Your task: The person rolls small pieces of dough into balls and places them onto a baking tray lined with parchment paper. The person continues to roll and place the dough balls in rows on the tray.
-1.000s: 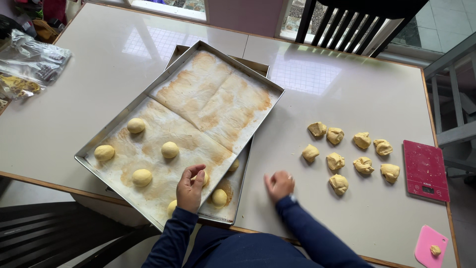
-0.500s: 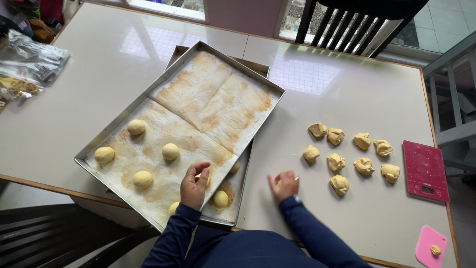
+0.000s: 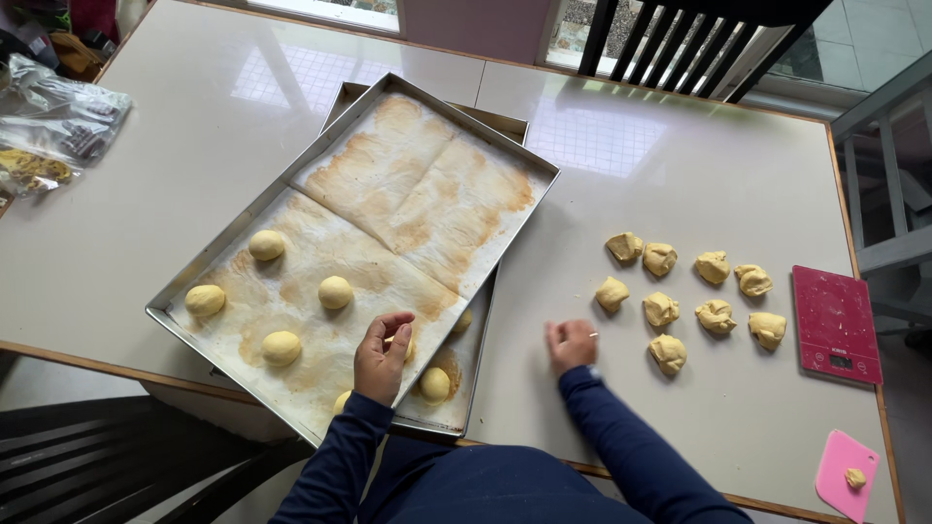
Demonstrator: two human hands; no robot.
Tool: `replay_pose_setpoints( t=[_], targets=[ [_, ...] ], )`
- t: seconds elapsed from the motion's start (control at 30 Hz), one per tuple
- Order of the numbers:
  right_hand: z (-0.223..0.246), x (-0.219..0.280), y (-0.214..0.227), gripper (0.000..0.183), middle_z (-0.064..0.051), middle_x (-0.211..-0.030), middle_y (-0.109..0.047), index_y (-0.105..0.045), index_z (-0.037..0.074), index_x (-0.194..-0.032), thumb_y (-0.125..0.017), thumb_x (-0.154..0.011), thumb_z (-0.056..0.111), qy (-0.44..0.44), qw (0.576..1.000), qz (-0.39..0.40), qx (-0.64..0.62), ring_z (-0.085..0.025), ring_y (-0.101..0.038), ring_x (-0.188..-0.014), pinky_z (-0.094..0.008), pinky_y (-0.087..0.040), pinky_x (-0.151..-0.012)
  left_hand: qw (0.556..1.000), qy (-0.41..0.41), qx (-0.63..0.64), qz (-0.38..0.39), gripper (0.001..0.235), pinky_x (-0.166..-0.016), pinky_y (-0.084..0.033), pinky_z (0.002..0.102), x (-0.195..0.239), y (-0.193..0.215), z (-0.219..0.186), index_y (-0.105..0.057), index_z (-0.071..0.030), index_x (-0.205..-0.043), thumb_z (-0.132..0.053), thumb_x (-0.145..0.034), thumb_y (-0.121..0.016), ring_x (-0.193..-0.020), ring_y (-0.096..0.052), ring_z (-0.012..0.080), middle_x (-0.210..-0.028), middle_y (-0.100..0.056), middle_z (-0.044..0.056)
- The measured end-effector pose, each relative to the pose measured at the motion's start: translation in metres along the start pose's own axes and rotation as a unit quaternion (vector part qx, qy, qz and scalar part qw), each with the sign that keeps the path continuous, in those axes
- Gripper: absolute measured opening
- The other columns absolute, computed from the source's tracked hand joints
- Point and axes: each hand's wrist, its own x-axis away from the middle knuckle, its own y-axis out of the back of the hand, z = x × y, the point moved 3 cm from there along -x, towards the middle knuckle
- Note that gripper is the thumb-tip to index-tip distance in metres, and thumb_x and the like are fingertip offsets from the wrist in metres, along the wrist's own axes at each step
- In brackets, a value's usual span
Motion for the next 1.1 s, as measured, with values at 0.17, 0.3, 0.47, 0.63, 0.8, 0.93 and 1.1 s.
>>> replay_pose_setpoints(
  t=[0.17,0.3,0.47,0.63,0.8,0.93,1.1],
  targets=[
    [0.048,0.069,0.064,0.033,-0.006,-0.098,-0.067,-0.065,0.012,-0.098,-0.079,-0.079,0.036,0.036,0.989,0.138,-0.032,-0.026,-0.063,-0.094,-0.042,-0.046,-0.089,1.000,-0.014,0.004,0.013,0.020,-0.084,-0.053,0.025,0.001,-0.004,-0.008,-0.072,-0.015,-0.112,-0.024,-0.097,-0.063,-0.093,-0.067,0.0106,-0.111,-0.076,0.001],
    [-0.006,0.064,0.091,0.057,-0.007,-0.102,-0.064,-0.064,0.017,-0.106,-0.072,-0.076,0.065,-0.107,0.956,0.229,0.149,-0.026,-0.059,-0.089,-0.045,-0.047,-0.082,0.999,-0.022,0.021,0.012,0.020,-0.092,-0.052,0.026,0.004,0.000,-0.005,-0.072,-0.013,-0.112,-0.022,-0.096,-0.062,-0.099,-0.069,0.0121,-0.112,-0.076,0.003],
    [-0.013,0.012,0.038,0.055,0.000,-0.098,-0.058,-0.065,0.023,-0.099,-0.084,-0.066,0.063,-0.074,0.989,0.012,0.129,-0.029,-0.064,-0.101,-0.045,-0.051,-0.091,0.999,-0.022,0.036,0.007,0.021,-0.080,-0.057,0.028,0.010,0.000,0.006,-0.076,-0.011,-0.114,-0.022,-0.097,-0.069,-0.099,-0.072,0.0156,-0.104,-0.078,0.006],
    [0.048,0.056,0.031,0.072,-0.010,-0.129,-0.058,-0.062,0.018,-0.125,-0.078,-0.076,0.068,-0.077,0.995,0.036,0.053,-0.031,-0.059,-0.123,-0.050,-0.044,-0.104,0.999,-0.025,0.036,0.018,0.020,-0.079,-0.058,0.027,0.014,-0.008,0.003,-0.076,-0.011,-0.112,-0.021,-0.097,-0.069,-0.097,-0.073,0.0148,-0.102,-0.078,0.005],
    [0.044,0.097,0.092,0.080,-0.028,-0.136,-0.059,-0.028,0.000,-0.158,-0.068,-0.096,0.031,-0.279,0.912,0.221,-0.203,-0.045,-0.060,-0.127,-0.051,-0.051,-0.108,0.998,-0.015,0.063,0.028,0.020,-0.080,-0.056,0.027,0.015,-0.016,0.014,-0.076,-0.011,-0.114,-0.020,-0.097,-0.069,-0.096,-0.071,0.0138,-0.104,-0.078,0.005],
    [-0.008,0.087,0.063,0.056,0.004,-0.114,-0.075,-0.071,0.034,-0.127,-0.051,-0.096,0.076,-0.300,0.903,0.306,-0.044,-0.018,-0.069,-0.118,-0.035,-0.054,-0.104,0.995,-0.001,0.098,0.032,0.020,-0.079,-0.056,0.026,0.021,-0.037,0.018,-0.075,-0.012,-0.115,-0.020,-0.098,-0.069,-0.094,-0.069,0.0101,-0.102,-0.078,0.002],
    [0.022,0.056,0.067,0.022,0.004,-0.086,-0.078,-0.081,0.031,-0.095,-0.078,-0.088,0.051,-0.275,0.909,0.300,-0.090,-0.018,-0.075,-0.093,-0.032,-0.058,-0.083,0.969,0.078,0.136,0.190,0.023,-0.069,-0.056,0.022,0.039,-0.072,0.028,-0.073,-0.011,-0.119,-0.021,-0.098,-0.069,-0.078,-0.065,0.0098,-0.094,-0.076,0.006]
  ],
)
